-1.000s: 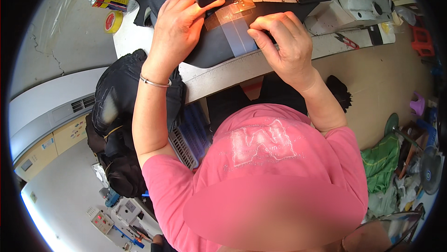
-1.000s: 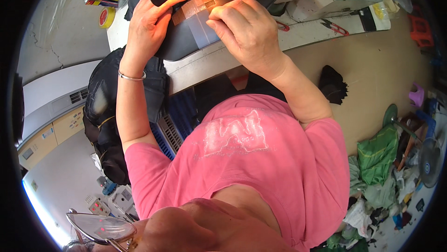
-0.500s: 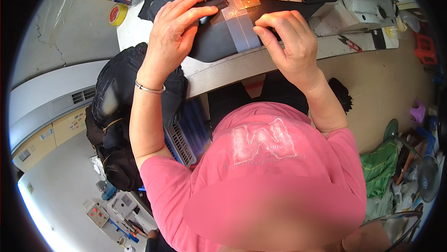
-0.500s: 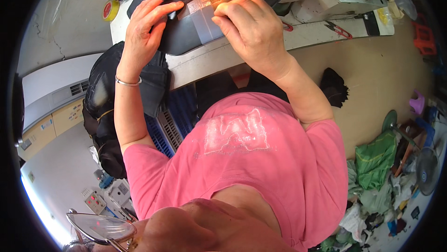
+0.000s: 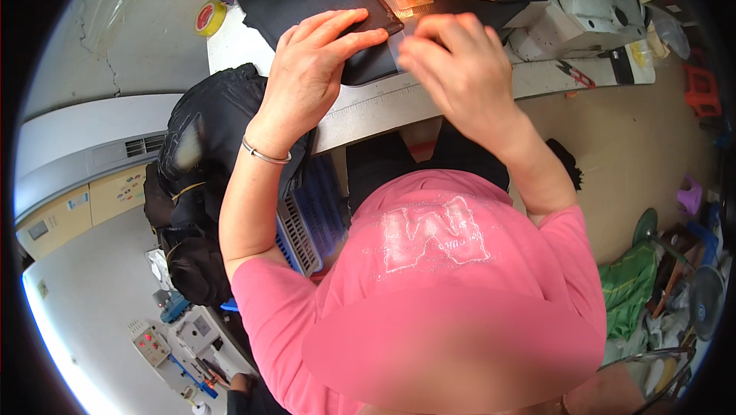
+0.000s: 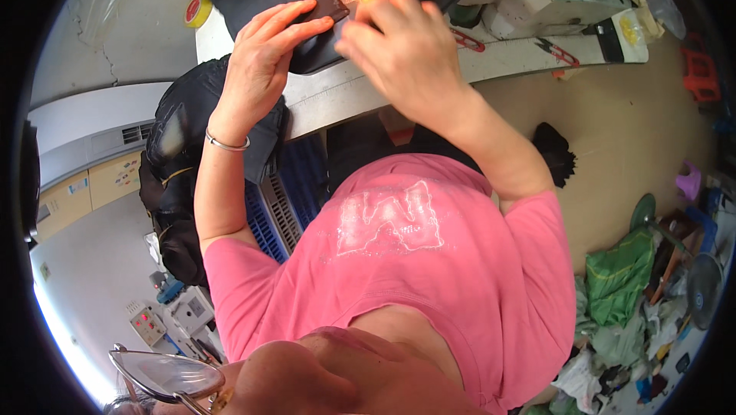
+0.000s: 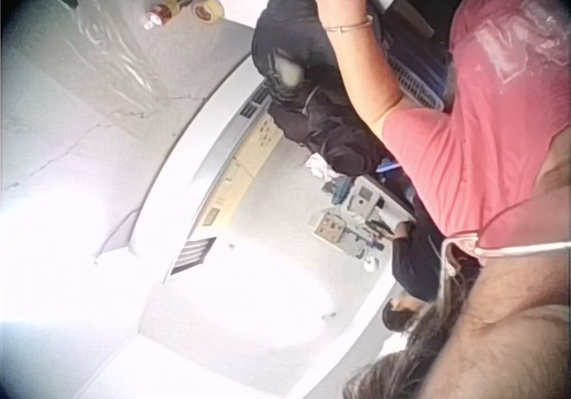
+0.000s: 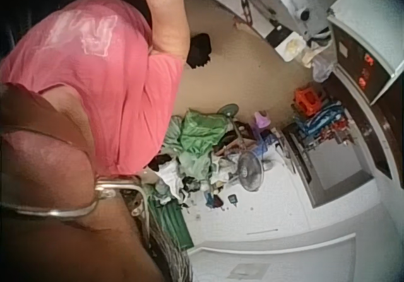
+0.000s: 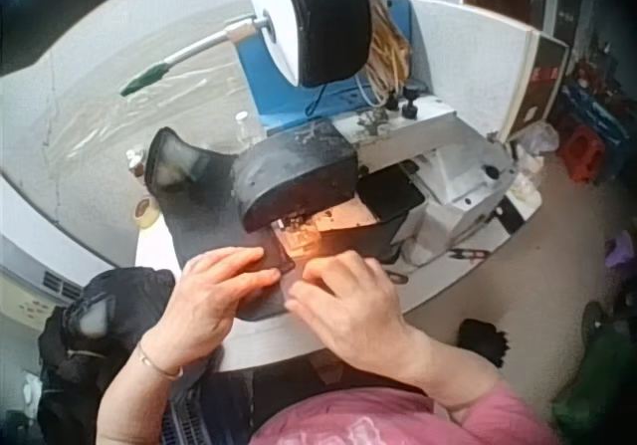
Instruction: The person takes shoe upper pieces by hand, guides their edges through a sewing machine to stitch them, and places the finished pieces into a pile.
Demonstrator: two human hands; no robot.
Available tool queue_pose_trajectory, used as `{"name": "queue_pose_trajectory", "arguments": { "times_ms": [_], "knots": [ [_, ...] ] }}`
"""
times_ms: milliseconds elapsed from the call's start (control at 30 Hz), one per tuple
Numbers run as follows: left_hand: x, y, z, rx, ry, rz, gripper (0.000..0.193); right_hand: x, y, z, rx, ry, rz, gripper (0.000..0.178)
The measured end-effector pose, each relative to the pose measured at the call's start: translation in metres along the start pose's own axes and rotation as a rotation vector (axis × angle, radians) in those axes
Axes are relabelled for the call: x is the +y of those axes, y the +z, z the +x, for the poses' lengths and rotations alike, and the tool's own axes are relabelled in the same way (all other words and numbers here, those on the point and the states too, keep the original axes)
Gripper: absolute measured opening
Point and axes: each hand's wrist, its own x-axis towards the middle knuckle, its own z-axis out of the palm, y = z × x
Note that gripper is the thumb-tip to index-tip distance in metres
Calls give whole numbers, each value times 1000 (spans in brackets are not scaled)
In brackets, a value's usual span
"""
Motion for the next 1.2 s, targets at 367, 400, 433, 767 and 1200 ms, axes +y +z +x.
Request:
{"name": "queue_pose_trajectory", "arguments": {
  "times_ms": [367,400,433,767,1200],
  "knots": [
    [6,-5,47,-285,-81,356,29,-22,87,-65,-744,377,1209,84],
    [-6,0,47,-259,-154,341,29,-31,86,-61,-736,372,1217,84],
    [-16,4,46,-234,-225,326,30,-42,81,-59,-633,453,1397,74],
    [-12,13,27,33,118,-141,26,-51,44,-56,-613,1313,2195,34],
    [-1,28,36,105,-20,10,29,-35,31,-57,-140,963,1638,25]
  ]
}}
